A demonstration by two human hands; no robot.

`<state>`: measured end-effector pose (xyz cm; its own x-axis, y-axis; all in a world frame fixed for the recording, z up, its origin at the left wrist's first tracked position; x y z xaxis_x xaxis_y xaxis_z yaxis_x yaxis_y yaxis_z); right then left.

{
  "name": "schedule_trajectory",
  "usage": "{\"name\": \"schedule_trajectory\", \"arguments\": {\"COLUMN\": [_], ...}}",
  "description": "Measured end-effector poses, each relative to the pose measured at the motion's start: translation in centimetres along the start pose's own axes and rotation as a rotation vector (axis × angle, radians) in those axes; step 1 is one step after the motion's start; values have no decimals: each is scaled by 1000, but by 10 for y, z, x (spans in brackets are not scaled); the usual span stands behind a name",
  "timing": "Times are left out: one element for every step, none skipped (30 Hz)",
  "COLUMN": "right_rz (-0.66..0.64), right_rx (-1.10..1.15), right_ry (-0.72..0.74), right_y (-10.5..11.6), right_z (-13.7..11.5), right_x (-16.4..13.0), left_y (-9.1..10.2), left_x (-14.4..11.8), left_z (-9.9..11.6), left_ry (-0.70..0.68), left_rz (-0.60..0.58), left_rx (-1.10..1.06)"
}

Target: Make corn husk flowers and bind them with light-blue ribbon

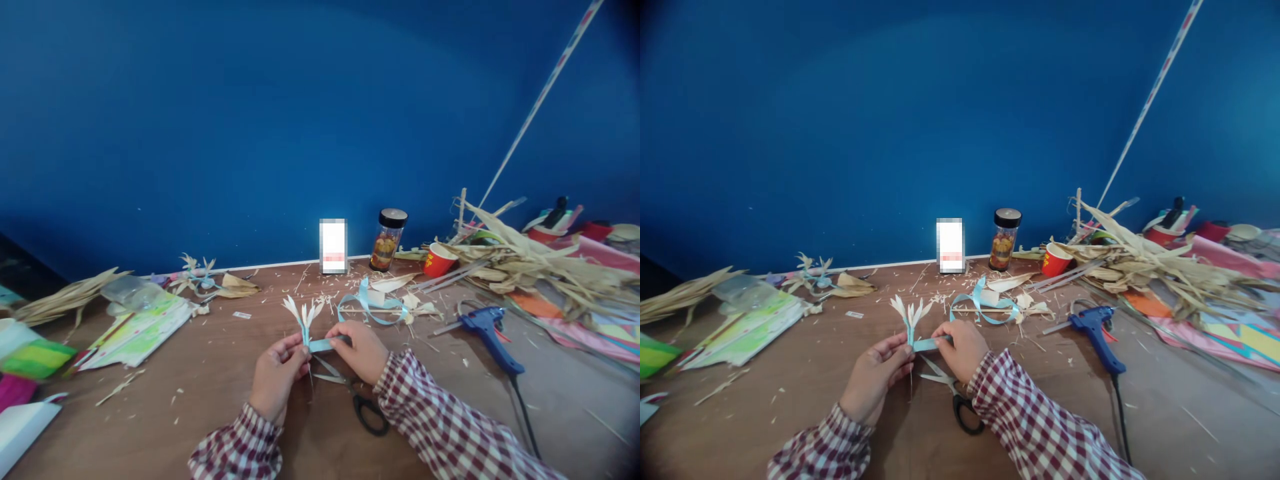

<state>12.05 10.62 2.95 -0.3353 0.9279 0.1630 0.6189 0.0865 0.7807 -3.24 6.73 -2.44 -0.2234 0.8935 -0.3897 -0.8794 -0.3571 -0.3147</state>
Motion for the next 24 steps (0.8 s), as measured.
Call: {"name": "schedule_trajectory", "arguments": {"right_rz": [9,16,21,23,19,10,-2,-14,-23,-32,-42,-50,-54,-51,-37,-7,41,100,164,227,274,308,326,329], "right_rx": [-31,-60,-88,-117,-146,-176,-205,-233,-260,-285,-310,-338,-370,-410,-459,-512,-566,-618,-661,-694,-715,-726,-730,-732], "right_ry": [5,17,32,48,66,85,100,115,131,150,174,200,225,243,248,241,223,198,170,140,113,84,51,17], "right_y": [2,4,7,11,15,19,24,28,33,37,40,42,43,45,47,51,56,64,74,84,95,105,115,124], "right_z": [1,1,1,0,1,2,3,6,8,10,11,11,10,8,6,4,2,-1,-2,-3,-2,1,6,13], "right_x": [0,1,2,3,5,7,9,12,15,19,22,24,26,29,31,33,35,37,40,42,45,49,54,59], "left_y": [1,3,5,6,8,10,11,13,14,14,13,12,10,7,6,5,6,7,9,11,13,14,16,17], "left_x": [1,2,3,4,6,7,8,9,9,9,9,8,8,7,6,6,6,6,7,7,8,9,10,10], "left_z": [1,3,5,8,10,13,14,16,17,17,17,16,14,13,12,11,12,12,13,14,14,15,15,16], "left_ry": [-6,-16,-27,-36,-43,-49,-51,-54,-57,-60,-60,-58,-56,-57,-61,-71,-83,-95,-105,-110,-113,-112,-110,-109], "left_rz": [5,12,20,26,34,43,50,59,67,73,73,66,52,35,21,16,19,28,41,54,65,75,87,100], "left_rx": [-3,-11,-22,-33,-41,-49,-57,-64,-70,-73,-76,-76,-75,-77,-80,-84,-89,-95,-104,-113,-125,-138,-152,-164]}}
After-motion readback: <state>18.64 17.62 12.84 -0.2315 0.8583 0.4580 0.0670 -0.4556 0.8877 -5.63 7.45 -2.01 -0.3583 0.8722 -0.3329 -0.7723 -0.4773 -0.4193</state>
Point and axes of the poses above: each hand's wrist, its own x-axis towards the middle knuckle, its own y-axis out of the back of the hand, z = x × y, the point moved 8 cm from there along x, towards the middle knuckle, and after that the axes turned 5 degrees about -x, right-handed, at the moved point
